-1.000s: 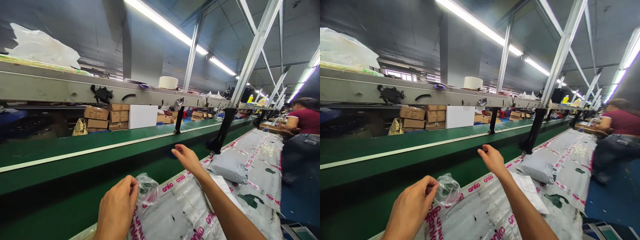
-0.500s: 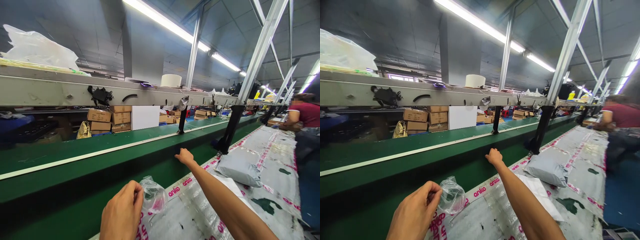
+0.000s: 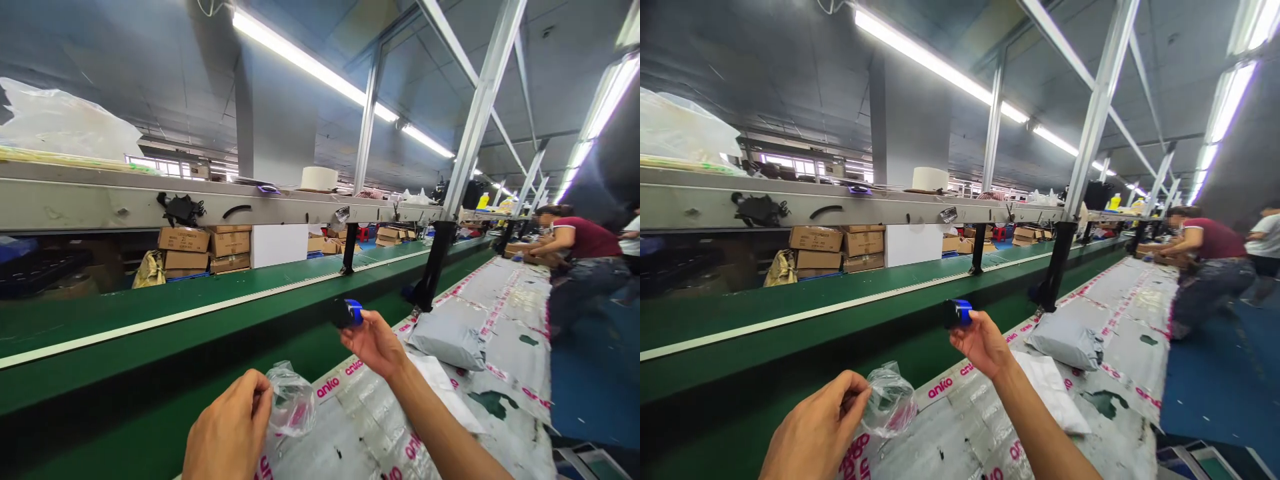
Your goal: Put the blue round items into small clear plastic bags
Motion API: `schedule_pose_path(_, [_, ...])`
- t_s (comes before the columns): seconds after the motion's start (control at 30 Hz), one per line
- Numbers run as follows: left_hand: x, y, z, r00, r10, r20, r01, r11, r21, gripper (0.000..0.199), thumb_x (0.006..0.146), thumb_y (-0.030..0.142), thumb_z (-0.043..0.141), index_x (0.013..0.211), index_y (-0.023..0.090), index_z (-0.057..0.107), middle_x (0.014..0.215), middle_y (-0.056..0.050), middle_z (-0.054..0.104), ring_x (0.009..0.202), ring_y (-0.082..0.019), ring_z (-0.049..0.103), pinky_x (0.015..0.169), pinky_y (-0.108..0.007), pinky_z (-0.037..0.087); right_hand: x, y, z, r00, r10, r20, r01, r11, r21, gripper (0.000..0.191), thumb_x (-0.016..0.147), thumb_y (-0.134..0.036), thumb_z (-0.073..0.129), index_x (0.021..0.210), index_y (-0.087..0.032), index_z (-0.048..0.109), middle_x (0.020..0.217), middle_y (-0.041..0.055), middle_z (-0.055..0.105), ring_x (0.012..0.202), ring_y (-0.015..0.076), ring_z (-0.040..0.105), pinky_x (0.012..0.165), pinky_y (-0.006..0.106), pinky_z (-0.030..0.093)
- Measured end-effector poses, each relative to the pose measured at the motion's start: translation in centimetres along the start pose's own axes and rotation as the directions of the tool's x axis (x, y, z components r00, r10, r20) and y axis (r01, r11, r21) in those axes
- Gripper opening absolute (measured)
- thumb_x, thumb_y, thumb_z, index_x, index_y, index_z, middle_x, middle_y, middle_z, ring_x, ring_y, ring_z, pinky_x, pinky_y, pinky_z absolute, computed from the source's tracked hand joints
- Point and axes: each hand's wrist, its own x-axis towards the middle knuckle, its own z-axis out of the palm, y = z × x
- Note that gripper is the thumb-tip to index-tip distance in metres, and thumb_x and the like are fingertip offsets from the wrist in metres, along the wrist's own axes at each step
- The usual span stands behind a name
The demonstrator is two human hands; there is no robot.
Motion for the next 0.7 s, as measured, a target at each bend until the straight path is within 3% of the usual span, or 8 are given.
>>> schedule_pose_path(0.17, [-0.3,0.4,-0.4,0.999,-0.012,0.042,0.011,1.0,0.01,0.03,0.098,0.042,0.03,0.093,0.031,0.057,0.091,0.006,0.067,0.078,-0.016,0.059,0.069,-0.03,0.035,-5.2,0.7,0.1,0.997,0.017,0.076,-0.039,0.957,0.288,0.038,0.076,-0.047,0.074,0.102,-0.02,0.067,0.111,0.0082,0.072,0.096,0.0245,0.069,0.075,0.037,0.061])
schedule_pose_path(0.33, [-0.6,1.2,-1.2,0.998,-0.01,0.06,0.011,1.0,-0.014,0.028,0.096,0.042,0.032,0.092,0.031,0.057,0.092,0.004,0.067,0.08,-0.016,0.06,0.068,-0.028,0.037,-6.8,2.2,0.7,0.983,0.105,0.15,-0.177,0.76,0.626,0.044,0.071,-0.034,0.086,0.108,-0.019,0.068,0.114,0.0072,0.072,0.098,0.0213,0.069,0.074,0.027,0.059])
schedule_pose_path(0.43, [-0.7,1.4,-1.6,0.999,-0.002,0.034,0.003,1.0,-0.015,0.031,0.095,0.046,0.03,0.091,0.031,0.057,0.09,0.002,0.067,0.081,-0.018,0.061,0.067,-0.028,0.038,-6.9,3.0,1.1,0.975,0.147,0.169,-0.223,0.697,0.681,0.048,0.067,-0.032,0.09,0.108,-0.017,0.069,0.115,0.0084,0.072,0.098,0.0201,0.068,0.074,0.023,0.059])
schedule_pose_path(0.7, [-0.3,0.3,-0.6,0.998,-0.019,0.062,0.019,1.0,0.01,0.035,0.095,0.049,0.025,0.094,0.031,0.055,0.091,0.003,0.067,0.078,-0.016,0.061,0.068,-0.029,0.039,-7.4,3.9,0.8,0.967,0.155,0.202,-0.253,0.68,0.688,0.048,0.066,-0.031,0.092,0.105,-0.015,0.071,0.116,0.0108,0.072,0.101,0.0223,0.069,0.075,0.024,0.06])
